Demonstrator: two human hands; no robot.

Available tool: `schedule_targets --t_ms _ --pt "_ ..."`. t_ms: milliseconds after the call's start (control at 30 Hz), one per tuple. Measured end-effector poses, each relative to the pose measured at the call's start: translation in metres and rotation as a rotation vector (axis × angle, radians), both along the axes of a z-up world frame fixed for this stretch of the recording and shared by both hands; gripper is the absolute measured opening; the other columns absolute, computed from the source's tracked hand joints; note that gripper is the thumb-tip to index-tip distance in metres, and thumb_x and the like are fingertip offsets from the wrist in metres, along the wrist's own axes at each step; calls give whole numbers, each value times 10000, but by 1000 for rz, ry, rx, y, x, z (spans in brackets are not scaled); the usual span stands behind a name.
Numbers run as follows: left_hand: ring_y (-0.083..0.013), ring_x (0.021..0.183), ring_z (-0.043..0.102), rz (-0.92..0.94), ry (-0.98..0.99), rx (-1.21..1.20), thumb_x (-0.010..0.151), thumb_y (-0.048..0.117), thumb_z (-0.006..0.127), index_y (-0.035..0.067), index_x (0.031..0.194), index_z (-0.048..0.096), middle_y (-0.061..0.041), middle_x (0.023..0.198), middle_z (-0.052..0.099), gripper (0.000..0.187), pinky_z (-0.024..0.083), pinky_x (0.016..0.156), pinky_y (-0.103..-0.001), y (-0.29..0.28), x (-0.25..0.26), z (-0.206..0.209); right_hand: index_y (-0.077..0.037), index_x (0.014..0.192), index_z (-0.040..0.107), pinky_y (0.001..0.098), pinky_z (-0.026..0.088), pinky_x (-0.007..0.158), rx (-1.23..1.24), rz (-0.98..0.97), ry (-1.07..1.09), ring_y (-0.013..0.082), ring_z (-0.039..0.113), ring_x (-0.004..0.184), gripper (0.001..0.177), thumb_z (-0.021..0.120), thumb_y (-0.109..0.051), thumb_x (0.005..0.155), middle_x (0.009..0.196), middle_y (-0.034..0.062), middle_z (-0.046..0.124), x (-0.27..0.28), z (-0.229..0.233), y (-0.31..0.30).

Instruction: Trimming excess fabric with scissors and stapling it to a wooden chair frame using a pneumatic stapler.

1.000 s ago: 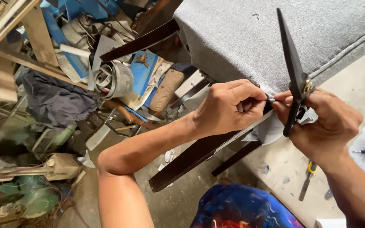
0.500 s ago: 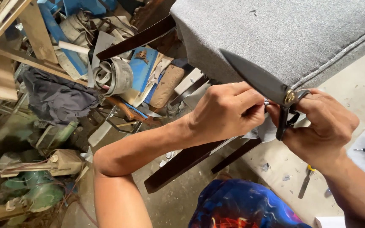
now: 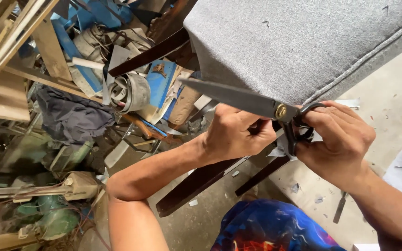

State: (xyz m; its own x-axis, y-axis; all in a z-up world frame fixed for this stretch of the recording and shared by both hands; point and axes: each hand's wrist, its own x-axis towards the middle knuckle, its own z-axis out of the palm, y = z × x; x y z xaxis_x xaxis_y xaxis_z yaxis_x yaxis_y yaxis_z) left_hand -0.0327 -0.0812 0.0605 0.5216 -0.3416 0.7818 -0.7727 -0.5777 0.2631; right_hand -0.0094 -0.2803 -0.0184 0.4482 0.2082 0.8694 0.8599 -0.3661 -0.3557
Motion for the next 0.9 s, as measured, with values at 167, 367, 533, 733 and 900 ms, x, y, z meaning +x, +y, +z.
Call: schedule_targets --t_ms 167,367,533,733,900 --pt "-249 705 645 -92 63 -67 811 -138 604 -11 812 584 -112 778 631 128 546 664 -330 -2 1 0 55 905 648 484 580 874 9 -31 29 306 613 713 324 926 -103 955 762 128 632 0 -1 -2" --pt "-241 684 610 -177 99 -132 825 -161 582 -20 822 584 -108 762 605 141 527 626 -323 -2 4 -4 155 990 694 491 568 792 12 27 25 367 670 783 324 932 -64 961 898 221 726 -2 8 -5" --pt "-173 626 594 -179 250 -132 893 44 677 4 953 615 -72 802 648 95 517 574 -318 6 10 -28 97 858 634 511 586 855 -4 114 -33 337 559 652 85 664 97 778 717 189 551 7 7 -1" --pt "-159 568 457 -66 58 -125 766 -69 593 55 734 572 -7 652 524 130 394 543 -304 -2 7 -5 112 906 665 507 573 802 -15 115 -2 380 667 747 201 859 59 903 793 214 664 10 13 -5" --pt "-169 678 631 -86 178 -99 891 -28 721 23 954 702 -67 804 690 83 542 622 -293 12 3 -5 116 892 666 499 569 825 -41 115 26 349 626 717 307 947 -1 925 808 211 680 13 13 -13"
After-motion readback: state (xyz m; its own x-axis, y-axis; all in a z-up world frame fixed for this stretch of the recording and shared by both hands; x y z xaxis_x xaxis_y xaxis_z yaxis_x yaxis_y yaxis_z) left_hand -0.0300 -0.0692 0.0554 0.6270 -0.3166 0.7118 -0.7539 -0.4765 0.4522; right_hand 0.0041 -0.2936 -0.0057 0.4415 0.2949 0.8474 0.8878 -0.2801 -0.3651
